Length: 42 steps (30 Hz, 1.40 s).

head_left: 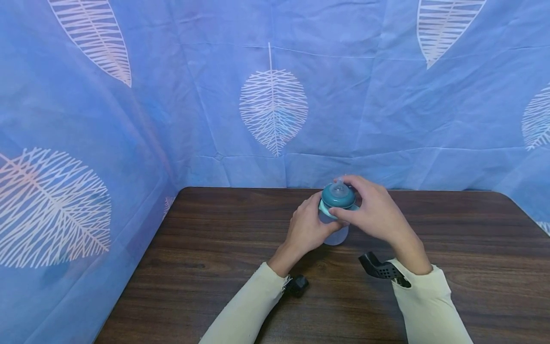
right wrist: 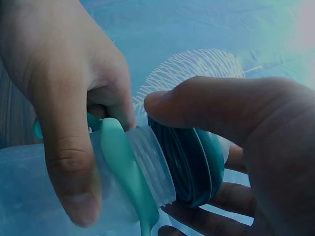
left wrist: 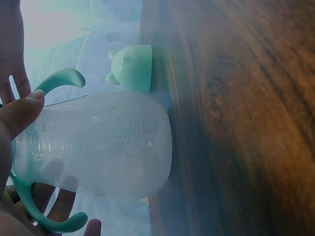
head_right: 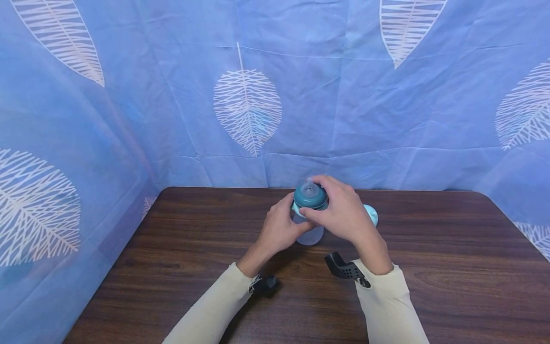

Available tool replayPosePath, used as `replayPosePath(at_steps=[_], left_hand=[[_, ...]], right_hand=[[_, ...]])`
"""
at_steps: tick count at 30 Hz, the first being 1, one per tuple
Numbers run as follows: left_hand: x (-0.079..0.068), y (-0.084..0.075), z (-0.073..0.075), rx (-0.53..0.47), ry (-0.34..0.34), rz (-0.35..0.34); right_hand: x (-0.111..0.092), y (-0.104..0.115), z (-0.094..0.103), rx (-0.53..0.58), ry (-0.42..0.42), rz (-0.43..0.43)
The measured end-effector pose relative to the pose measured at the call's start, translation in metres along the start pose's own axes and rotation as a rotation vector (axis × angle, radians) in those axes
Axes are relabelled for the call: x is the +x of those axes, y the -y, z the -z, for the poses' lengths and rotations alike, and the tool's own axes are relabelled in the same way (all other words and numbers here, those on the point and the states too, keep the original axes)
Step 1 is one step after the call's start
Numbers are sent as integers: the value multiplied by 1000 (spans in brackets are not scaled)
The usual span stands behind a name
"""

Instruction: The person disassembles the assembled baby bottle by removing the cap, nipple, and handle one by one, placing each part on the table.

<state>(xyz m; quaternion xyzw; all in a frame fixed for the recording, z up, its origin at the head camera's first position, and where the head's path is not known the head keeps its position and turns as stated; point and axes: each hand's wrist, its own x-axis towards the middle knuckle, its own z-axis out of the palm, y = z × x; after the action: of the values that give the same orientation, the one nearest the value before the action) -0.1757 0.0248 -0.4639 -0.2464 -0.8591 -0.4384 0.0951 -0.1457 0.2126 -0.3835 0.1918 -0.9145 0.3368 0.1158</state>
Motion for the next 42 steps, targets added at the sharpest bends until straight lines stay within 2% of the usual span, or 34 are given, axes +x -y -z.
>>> replayPosePath(at_steps=[6, 17, 27, 34, 42], left_hand=[[1, -1, -1, -4, 0, -3], [1, 0, -3, 44, -6, -14], [0, -1, -2, 46, -10, -8], [-1, -2, -1, 40, -10, 5], [-1, -3, -1, 27, -3, 19]], right_hand=[[-2, -2, 1, -2, -18, -1], [-4, -6, 9, -11, -40, -4], [-8, -11, 19, -4, -63, -35], [-13, -21, 27, -1, -76, -84], [-18, -39, 35, -51, -112, -129]])
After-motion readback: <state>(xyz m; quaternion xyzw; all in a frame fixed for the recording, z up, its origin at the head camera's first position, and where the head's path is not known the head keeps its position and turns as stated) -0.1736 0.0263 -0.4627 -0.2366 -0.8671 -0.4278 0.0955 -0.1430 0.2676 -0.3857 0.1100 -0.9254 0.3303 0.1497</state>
